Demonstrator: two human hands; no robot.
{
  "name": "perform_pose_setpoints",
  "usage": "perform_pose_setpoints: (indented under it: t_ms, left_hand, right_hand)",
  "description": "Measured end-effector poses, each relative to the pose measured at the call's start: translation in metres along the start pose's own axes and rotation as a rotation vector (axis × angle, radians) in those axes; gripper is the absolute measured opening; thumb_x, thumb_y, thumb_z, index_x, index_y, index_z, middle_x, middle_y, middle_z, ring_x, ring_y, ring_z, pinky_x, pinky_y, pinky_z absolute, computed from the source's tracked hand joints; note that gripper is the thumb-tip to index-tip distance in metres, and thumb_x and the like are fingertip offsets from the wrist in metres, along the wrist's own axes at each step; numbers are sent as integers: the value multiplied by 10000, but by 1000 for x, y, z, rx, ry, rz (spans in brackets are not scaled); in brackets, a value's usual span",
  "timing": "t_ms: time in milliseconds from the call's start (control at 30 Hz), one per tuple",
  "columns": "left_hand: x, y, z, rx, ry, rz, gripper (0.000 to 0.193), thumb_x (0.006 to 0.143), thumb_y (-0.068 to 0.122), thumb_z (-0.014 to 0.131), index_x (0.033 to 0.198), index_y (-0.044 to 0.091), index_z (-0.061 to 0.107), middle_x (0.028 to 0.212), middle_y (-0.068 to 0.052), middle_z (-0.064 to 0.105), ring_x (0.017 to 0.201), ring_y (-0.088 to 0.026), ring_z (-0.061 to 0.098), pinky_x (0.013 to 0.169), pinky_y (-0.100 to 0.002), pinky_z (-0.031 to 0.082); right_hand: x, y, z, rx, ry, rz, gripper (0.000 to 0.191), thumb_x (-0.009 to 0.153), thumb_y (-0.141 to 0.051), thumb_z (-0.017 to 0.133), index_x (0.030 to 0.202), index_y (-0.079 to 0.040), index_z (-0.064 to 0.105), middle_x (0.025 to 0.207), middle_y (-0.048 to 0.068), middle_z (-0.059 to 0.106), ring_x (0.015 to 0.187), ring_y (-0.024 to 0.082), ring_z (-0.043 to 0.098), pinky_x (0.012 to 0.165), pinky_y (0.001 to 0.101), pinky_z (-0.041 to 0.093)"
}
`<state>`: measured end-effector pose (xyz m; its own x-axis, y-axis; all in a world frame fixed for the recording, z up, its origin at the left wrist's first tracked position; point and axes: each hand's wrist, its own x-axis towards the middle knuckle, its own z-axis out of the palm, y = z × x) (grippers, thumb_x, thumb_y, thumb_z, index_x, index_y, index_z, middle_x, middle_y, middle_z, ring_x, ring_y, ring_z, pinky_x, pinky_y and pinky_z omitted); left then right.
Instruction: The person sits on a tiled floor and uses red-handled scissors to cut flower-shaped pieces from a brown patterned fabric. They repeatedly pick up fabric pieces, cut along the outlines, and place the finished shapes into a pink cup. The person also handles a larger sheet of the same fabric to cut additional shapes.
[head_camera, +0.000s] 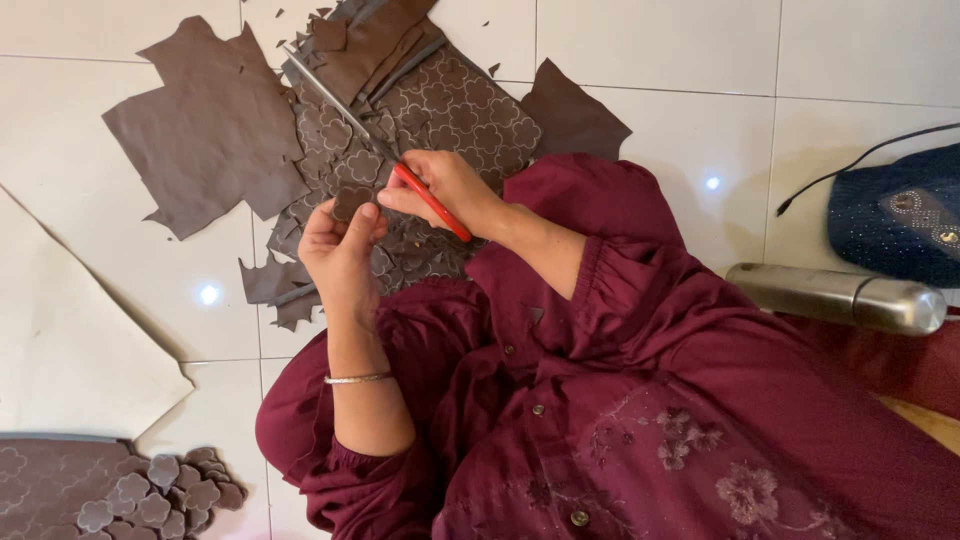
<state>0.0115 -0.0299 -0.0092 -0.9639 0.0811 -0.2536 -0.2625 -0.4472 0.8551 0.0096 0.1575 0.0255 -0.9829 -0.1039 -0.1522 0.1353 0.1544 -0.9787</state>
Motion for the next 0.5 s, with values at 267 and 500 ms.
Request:
perform_pose_setpoints:
  t_ms: [267, 500]
  left_hand:
    - [11, -1, -2, -181, 148, -22, 168, 908, -13, 751, 1051, 13, 667, 937, -66, 726, 799, -150, 722, 735, -283, 622]
    - [20, -8, 3, -239, 185, 37, 177, 913, 15, 759, 1049, 9, 646, 939, -76, 727, 819, -154, 734, 713, -262, 618]
  right_hand:
    - [5, 0, -5, -151, -190, 117, 364, 977, -415, 657, 1049, -58, 649, 842, 1, 646, 675, 88, 625, 614, 262, 543]
    - [3, 7, -20, -238, -398, 87, 492, 1042, -510, 510, 1142, -51, 656, 846, 33, 645, 745, 117, 639, 661, 281, 544]
